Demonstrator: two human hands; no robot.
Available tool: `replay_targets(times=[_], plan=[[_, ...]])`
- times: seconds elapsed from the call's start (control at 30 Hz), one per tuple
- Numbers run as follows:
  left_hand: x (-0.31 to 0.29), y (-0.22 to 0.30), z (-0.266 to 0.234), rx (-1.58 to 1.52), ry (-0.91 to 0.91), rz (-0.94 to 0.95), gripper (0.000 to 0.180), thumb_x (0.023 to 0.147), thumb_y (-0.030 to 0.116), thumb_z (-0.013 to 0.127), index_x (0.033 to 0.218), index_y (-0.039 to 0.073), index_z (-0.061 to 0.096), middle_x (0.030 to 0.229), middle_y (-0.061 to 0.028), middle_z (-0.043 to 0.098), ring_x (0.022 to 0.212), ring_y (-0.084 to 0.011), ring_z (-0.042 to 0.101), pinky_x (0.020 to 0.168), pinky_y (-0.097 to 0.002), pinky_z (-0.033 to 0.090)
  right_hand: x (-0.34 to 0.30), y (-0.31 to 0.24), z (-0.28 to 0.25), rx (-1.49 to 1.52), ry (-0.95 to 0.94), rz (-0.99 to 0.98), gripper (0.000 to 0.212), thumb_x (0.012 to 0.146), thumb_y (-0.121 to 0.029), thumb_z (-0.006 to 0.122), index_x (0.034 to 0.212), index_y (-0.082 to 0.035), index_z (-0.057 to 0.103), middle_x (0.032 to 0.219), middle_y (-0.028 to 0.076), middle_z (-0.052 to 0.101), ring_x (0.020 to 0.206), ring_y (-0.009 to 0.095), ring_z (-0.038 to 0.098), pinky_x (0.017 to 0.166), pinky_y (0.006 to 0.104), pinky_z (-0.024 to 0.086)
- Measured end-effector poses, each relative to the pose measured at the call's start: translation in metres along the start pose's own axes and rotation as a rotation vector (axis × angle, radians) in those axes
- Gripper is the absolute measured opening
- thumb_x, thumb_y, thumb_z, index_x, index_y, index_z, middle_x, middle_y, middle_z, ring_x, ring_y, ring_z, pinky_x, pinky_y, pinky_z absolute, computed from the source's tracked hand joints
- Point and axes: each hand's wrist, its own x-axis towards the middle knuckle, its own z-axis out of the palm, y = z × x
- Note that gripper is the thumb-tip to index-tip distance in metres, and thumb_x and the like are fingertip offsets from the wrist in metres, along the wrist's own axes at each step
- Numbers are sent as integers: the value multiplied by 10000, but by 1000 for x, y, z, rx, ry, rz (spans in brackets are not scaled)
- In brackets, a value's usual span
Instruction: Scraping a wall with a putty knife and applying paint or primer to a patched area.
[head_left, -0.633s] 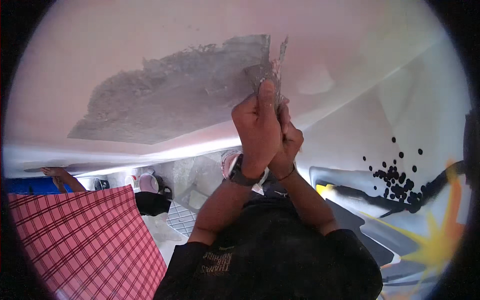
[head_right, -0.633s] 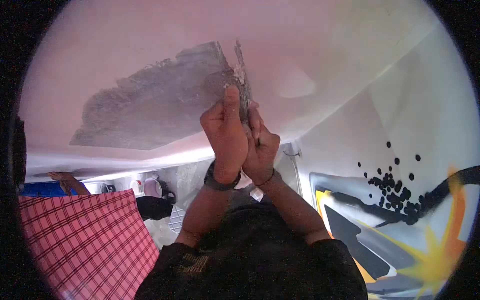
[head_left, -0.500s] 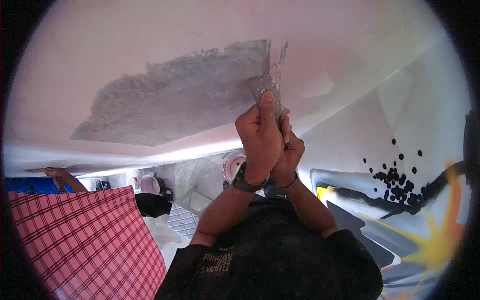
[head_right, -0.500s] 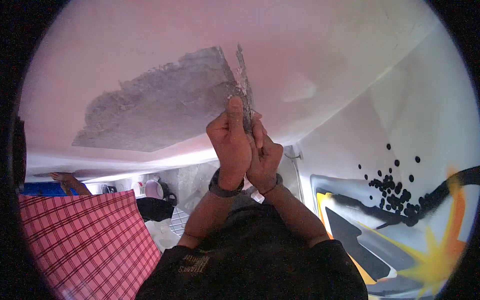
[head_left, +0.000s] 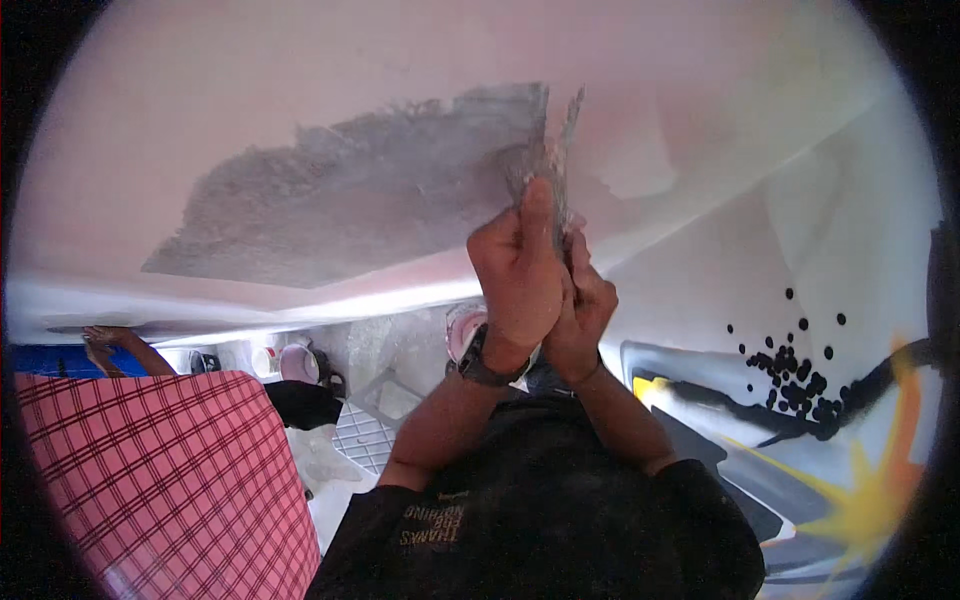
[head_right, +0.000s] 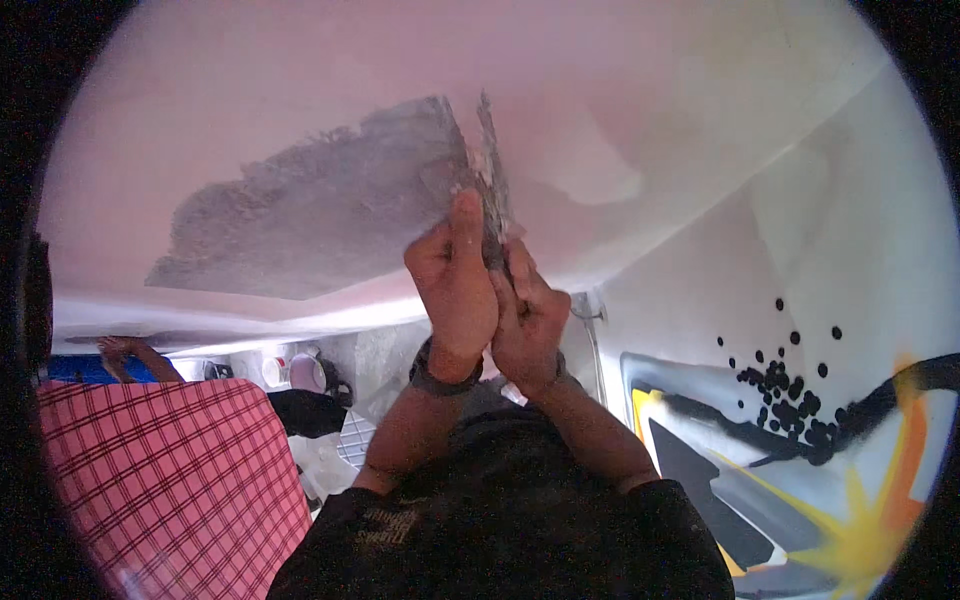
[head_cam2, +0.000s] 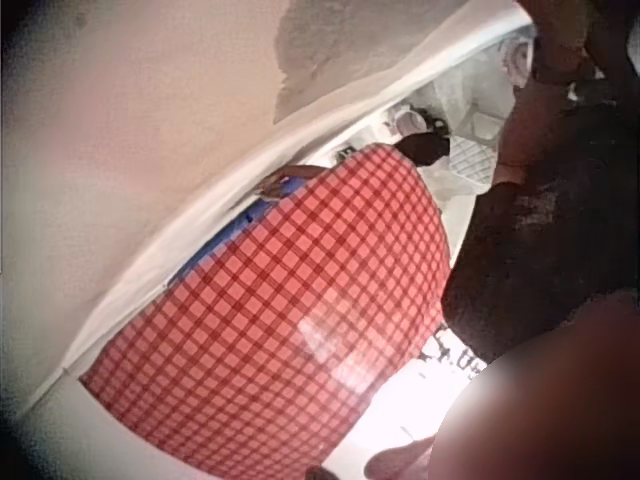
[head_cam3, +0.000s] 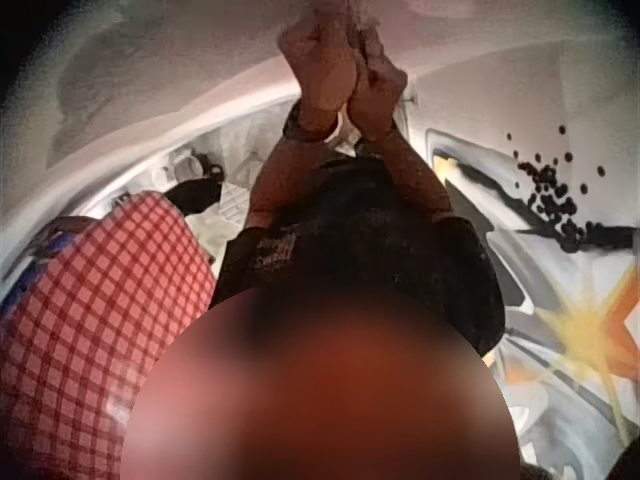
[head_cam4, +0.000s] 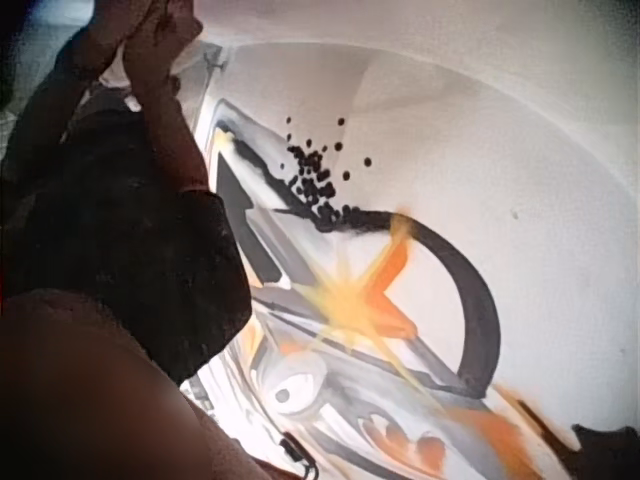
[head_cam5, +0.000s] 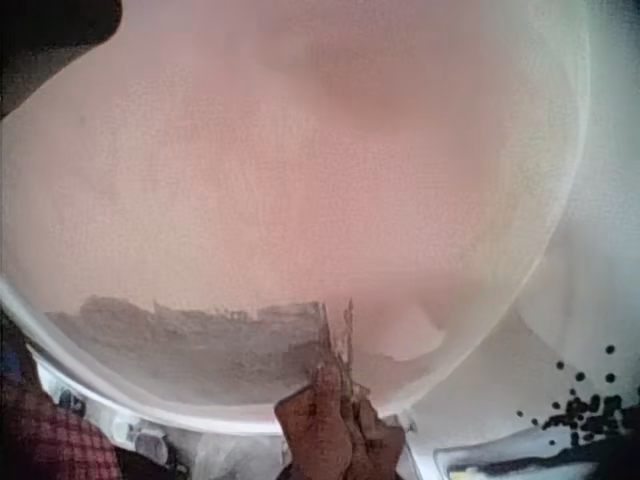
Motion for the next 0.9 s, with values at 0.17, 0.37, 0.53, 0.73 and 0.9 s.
replay_targets(times=[0.17,0.37,0.53,0.73,0.9], plan=[[10,-9,-6,-89,-111,38,422,982,276,508,705,-23,618,573,-46,602,509,-97,568,474,-243,448,2,-4,-6,-87,-139,242,218,909,-95,537,1047,65,592,649,155,599,591,72,524,519,278,436],[3,-15,6,-134,-46,65,326,956,198,560,717,-20,602,618,-54,620,551,-112,606,490,-238,470,4,-2,-9,20,-42,120,220,949,-107,451,892,73,562,603,116,519,592,85,466,512,268,367],[0,-19,11,-102,30,139,272,917,130,616,682,0,576,614,-48,615,554,-85,580,488,-233,454,0,-1,-22,-19,-82,72,259,963,-139,440,794,43,516,607,108,502,585,89,451,488,282,352],[3,-26,12,116,74,281,350,881,115,665,587,26,499,539,20,492,543,-26,382,472,-217,328,2,7,-25,87,-93,224,273,956,-159,466,745,12,491,565,47,455,561,74,409,475,276,329],[-5,-31,16,128,71,300,362,888,114,658,578,23,494,528,27,467,554,-19,372,469,-214,310,-4,10,-35,146,-69,229,219,925,-137,544,787,32,530,516,76,443,489,69,406,430,272,319]])
